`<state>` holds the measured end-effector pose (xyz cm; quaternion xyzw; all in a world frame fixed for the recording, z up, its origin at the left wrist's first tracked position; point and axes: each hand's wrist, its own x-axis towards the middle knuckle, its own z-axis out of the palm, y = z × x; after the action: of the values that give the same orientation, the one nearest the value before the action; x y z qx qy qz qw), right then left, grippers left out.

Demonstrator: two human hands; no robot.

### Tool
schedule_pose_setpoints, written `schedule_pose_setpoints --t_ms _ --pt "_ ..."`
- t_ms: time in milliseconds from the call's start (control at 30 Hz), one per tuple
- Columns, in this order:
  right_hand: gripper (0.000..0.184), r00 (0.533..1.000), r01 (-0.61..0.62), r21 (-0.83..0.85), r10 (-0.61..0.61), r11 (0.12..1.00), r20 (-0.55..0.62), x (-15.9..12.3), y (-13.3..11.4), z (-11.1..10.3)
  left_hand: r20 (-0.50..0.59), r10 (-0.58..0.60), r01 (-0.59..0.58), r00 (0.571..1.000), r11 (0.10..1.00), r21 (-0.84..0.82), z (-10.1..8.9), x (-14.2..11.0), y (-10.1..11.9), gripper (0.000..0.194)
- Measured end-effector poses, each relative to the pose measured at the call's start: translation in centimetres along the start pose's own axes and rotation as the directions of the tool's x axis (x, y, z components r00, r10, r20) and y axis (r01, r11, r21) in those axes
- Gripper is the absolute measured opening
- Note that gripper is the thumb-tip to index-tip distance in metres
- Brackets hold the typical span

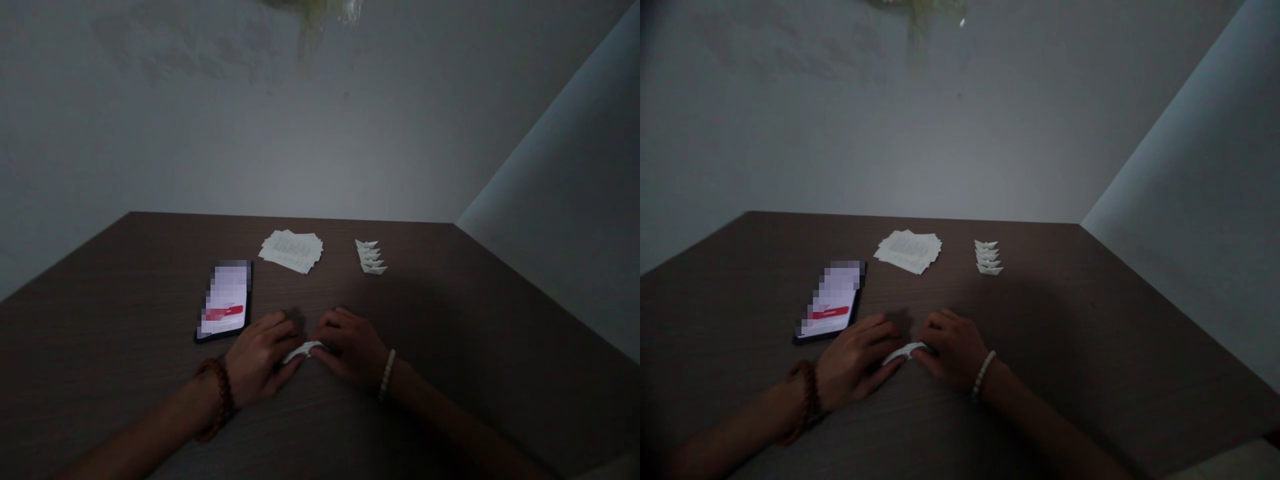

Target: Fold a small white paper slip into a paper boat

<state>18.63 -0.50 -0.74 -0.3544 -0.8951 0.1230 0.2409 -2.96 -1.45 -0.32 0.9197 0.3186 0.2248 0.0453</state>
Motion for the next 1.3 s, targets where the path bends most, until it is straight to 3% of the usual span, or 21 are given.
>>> schedule_pose_setpoints --t_ms 200,467,767,1300 --pt "0.010 1.000 -0.017 0.128 0.019 0.992 -0.016 0.15 0.09 -0.04 -0.016 -0.047 0.046 0.999 0.998 -0.044 -0.20 0.19 0.14 0.014" --pt "0.007 0.987 0.067 0.235 -0.031 0.970 -0.155 -0.04 0.65 0.20 -0.076 -0.027 0.014 0.997 0.985 -0.169 -0.55 0.36 -0.17 0.017" --pt "0.005 0.993 0.057 0.182 -0.037 0.982 -0.110 0.22 0.09 0.36 -0.102 0.041 -0.051 0.994 0.993 -0.104 -0.49 0.38 -0.13 0.023" --pt "0.009 0.983 0.138 0.122 -0.120 0.983 -0.137 0.38 -0.13 0.44 -0.085 0.043 -0.054 0.995 0.989 -0.140 -0.60 0.31 -0.03 0.020"
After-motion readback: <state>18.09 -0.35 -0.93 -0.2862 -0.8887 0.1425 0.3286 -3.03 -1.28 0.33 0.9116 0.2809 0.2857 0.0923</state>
